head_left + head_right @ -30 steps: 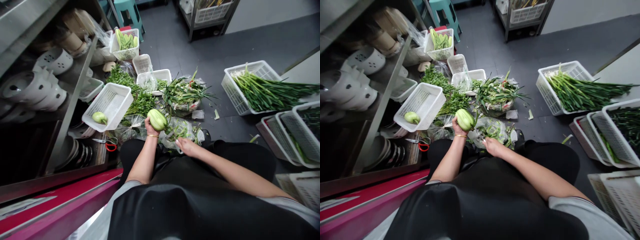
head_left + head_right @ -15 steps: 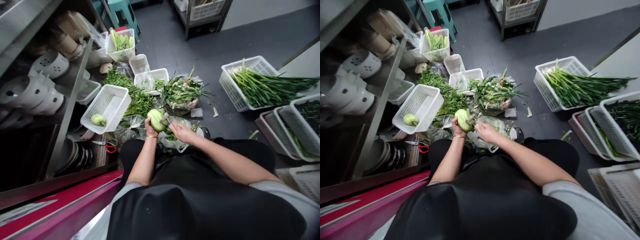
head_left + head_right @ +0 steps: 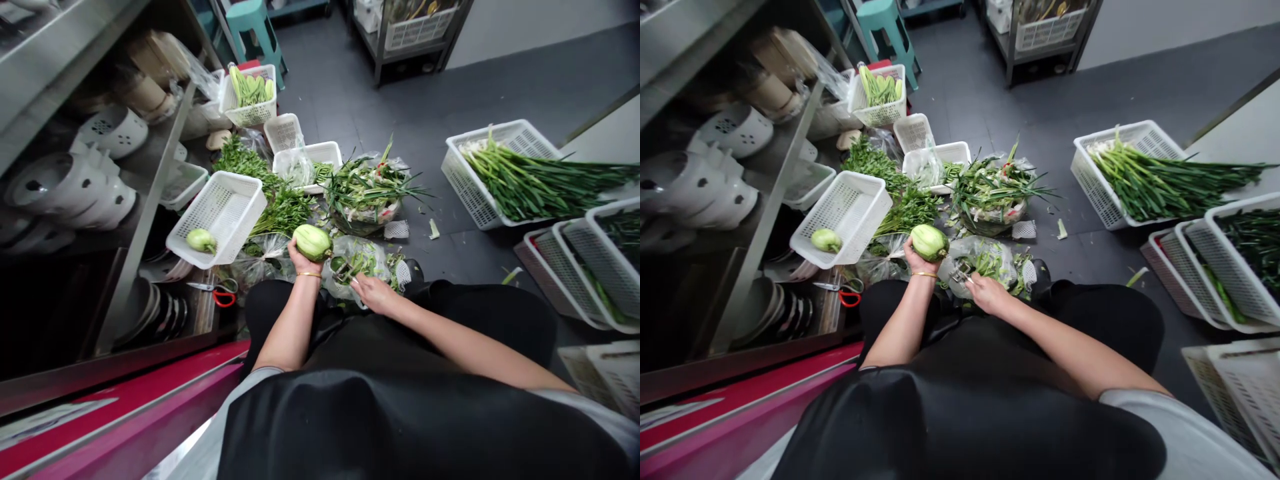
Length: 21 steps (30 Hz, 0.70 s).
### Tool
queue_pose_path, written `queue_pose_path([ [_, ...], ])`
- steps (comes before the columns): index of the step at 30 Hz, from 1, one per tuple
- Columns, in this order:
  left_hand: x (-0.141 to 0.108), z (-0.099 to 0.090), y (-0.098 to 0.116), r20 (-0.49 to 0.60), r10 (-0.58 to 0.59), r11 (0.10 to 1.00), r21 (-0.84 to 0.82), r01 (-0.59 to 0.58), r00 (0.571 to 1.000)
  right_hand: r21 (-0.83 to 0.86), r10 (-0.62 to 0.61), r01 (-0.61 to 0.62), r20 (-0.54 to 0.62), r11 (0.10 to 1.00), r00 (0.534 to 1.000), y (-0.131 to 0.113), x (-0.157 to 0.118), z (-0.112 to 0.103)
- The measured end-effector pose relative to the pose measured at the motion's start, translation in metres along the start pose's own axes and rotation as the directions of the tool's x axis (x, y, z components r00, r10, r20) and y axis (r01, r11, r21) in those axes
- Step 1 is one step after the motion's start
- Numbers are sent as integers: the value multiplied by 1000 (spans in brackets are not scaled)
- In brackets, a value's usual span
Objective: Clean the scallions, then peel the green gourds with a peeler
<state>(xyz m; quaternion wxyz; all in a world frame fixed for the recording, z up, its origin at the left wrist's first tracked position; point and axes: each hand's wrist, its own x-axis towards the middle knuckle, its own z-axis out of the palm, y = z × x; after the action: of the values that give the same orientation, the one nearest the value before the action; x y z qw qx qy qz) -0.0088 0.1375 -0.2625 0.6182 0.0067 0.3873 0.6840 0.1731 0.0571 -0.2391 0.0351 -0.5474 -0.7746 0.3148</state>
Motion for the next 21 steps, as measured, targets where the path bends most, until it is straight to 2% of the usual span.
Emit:
queue_pose_path([
  [2,0,-2,2,95,-8,1000,-12,9,995,32,-12,11,12,999,1000,12,-7,2],
  [4,0,-4,-2,188,-4,1000,-20,8,982,119,-6,7,-9,993,1000,14,-2,-7],
  [7,0,-8,-18,237,-74,997,14,73,969,340,47,-24,-61,940,997,-3,17,-26],
  [9,1,-12,-27,247,-134,991,44,127,960,411,33,-6,-60,912,998,-15,25,-36],
  [12,3,-17,-30,303,-157,987,77,140,940,259,-73,81,-42,963,996,-21,29,-49],
  [14,4,-18,-28,320,-150,987,100,124,935,75,-145,148,-47,986,988,-21,36,-64],
  [18,2,-15,-28,275,-76,991,127,42,958,-241,-261,257,18,936,965,-30,64,-91],
  [19,2,-14,-30,273,-59,991,128,24,960,-288,-255,254,37,923,966,-33,67,-90],
  [21,3,-11,-32,273,-47,993,117,15,961,-311,-180,181,31,933,983,-35,60,-74],
])
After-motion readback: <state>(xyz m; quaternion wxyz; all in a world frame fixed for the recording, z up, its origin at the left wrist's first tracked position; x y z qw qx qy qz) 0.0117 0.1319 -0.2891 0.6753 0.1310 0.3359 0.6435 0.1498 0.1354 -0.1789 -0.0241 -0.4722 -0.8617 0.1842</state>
